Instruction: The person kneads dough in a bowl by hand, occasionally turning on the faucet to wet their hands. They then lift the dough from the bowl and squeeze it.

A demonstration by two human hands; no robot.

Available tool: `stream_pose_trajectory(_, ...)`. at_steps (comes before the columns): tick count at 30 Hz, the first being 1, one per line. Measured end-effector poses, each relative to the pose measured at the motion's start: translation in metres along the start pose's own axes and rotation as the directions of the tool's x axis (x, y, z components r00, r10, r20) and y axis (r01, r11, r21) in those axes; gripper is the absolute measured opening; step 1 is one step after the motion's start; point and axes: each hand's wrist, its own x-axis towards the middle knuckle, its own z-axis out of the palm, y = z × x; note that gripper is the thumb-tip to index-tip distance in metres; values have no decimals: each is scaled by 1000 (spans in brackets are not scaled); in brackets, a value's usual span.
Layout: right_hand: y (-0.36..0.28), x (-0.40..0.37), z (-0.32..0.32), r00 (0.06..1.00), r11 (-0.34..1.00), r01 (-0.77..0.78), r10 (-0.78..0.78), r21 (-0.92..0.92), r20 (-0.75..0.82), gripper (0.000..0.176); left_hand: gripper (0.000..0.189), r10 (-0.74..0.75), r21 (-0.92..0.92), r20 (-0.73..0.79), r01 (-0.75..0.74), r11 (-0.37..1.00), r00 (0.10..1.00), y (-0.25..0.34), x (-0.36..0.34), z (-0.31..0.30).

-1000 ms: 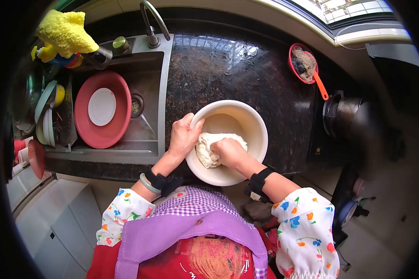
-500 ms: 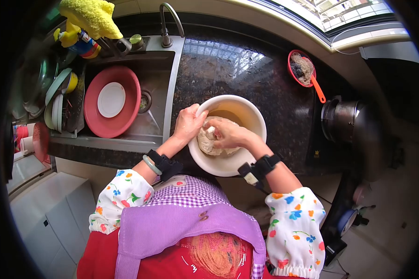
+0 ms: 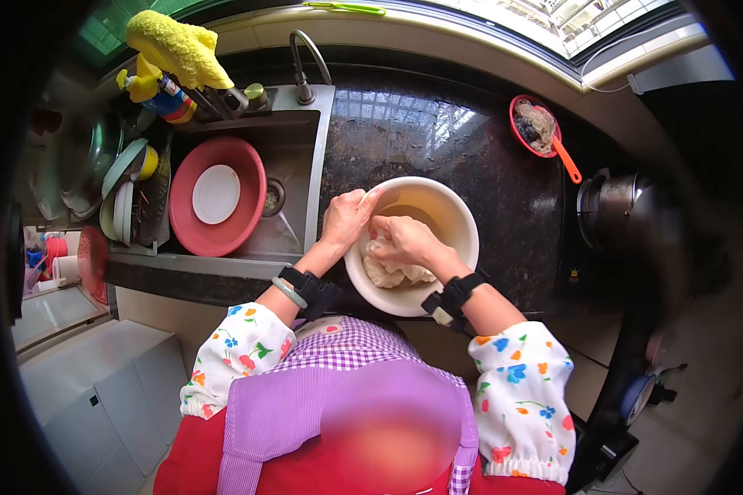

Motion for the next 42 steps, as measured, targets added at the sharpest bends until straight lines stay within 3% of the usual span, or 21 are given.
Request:
stream_pose_trajectory(1,-3,-15,-5,1000,1000,-6,6,11,-2,20,56,-1,6,11,1,1000,1000,0,0,1)
stream_pose_trajectory(3,-5,-45,-8,987,957,160,-162,-243,10,17,58,7,78,-23,-5,997,1000,-2,2,2)
stream_pose_trajectory(6,10,-70,1,996,926,84,-69,-369,54,14,56,25,-8,-56,-25,1000,998,-4,1,6)
stream_pose_trajectory(10,25,-69,18,998,917,62,-57,-394,23,9,54,-7,-127,-69,-2,992,998,-5,-6,12)
stream_pose_trajectory(13,34,-49,21,995,921,101,-93,-375,39,6,53,-43,-118,-1,43,992,999,0,-8,7)
stream_pose_trajectory(15,37,-28,24,979,931,163,-193,-326,-62,5,52,-40,-120,-20,37,992,999,-4,-9,12)
stream_pose_trajectory(17,38,-10,25,988,933,129,-149,-336,-36,3,50,-37,-116,-39,32,993,999,-5,-12,12)
stream_pose_trajectory(24,50,33,31,952,878,103,-223,-467,-210,12,48,-61,-51,-98,57,997,993,5,-9,11)
stream_pose_trajectory(29,48,39,29,978,927,4,-82,-375,-193,14,51,0,-163,-167,-28,986,986,-7,-11,15)
stream_pose_trajectory(30,34,33,20,998,939,-58,44,-339,-47,20,52,-12,-184,-174,-20,983,985,-9,-14,15)
stream_pose_trajectory(31,25,23,7,997,940,-63,45,-334,-61,20,53,-43,-187,-132,18,982,990,-14,-20,12)
stream_pose_trajectory(33,3,1,-23,985,994,30,-11,-107,174,38,54,-129,-271,41,135,953,991,-38,-29,8)
stream_pose_trajectory(34,-1,-14,-38,976,995,100,-99,2,192,43,53,-255,-329,315,357,874,914,-17,-40,-17)
stream_pose_trajectory(35,12,-23,-41,989,996,81,-85,32,124,40,54,-331,-321,569,573,754,753,6,-51,-42)
stream_pose_trajectory(36,22,-35,-43,1000,999,18,-18,-28,6,35,54,-331,-320,567,572,755,754,3,-53,-50)
stream_pose_trajectory(37,28,-43,-44,992,996,-49,40,-80,-117,31,51,-351,-128,719,610,782,600,0,-54,-59)
stream_pose_trajectory(38,27,-45,-43,992,996,-48,38,-80,-122,31,49,-383,71,826,598,798,413,-1,-55,-63)
stream_pose_trajectory(39,26,-48,-41,985,987,-150,143,-65,-101,26,49,-381,72,827,594,801,414,-1,-50,-61)
stream_pose_trajectory(40,25,-51,-40,966,966,-251,247,-54,-76,23,49,-293,24,681,379,925,671,0,-40,-56)
stream_pose_trajectory(41,42,-40,-21,969,954,-246,243,-172,-39,22,48,-136,33,493,138,990,859,0,-29,-52)
stream_pose_trajectory(42,45,-34,-7,969,935,-246,230,-255,-93,22,47,-36,71,415,7,997,909,2,-16,-44)
